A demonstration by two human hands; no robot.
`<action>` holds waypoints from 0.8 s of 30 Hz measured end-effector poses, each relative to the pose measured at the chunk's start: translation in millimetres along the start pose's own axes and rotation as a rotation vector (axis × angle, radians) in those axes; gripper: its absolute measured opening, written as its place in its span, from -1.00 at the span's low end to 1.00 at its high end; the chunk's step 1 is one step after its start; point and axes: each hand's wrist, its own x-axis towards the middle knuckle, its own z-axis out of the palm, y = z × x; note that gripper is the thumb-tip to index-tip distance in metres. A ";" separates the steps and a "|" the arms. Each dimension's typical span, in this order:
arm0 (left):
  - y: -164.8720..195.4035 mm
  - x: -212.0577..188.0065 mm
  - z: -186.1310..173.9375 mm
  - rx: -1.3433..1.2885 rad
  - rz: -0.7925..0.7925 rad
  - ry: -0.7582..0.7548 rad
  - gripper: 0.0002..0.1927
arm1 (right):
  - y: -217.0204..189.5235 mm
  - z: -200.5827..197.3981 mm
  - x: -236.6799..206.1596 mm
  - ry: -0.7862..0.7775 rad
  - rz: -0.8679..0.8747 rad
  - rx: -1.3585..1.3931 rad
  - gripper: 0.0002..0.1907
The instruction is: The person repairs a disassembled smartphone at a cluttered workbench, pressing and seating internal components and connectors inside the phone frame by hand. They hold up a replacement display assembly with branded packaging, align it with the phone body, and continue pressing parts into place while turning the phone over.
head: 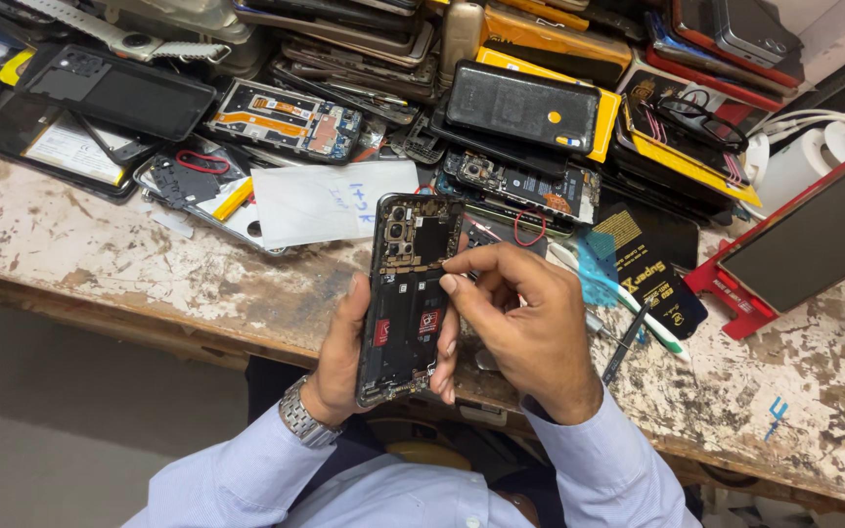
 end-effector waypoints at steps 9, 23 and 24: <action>0.7 9.0 13.6 -0.110 -0.018 -0.056 -0.04 | 28.7 -7.7 -15.2 0.028 0.046 0.245 -0.86; -2.8 13.3 3.9 -0.142 -0.028 -0.014 -0.02 | 39.8 -0.3 -5.2 -0.027 0.151 0.389 -0.54; -2.3 12.7 1.9 -0.142 -0.025 -0.018 -0.03 | 39.4 1.8 -3.4 -0.027 0.138 0.396 -0.55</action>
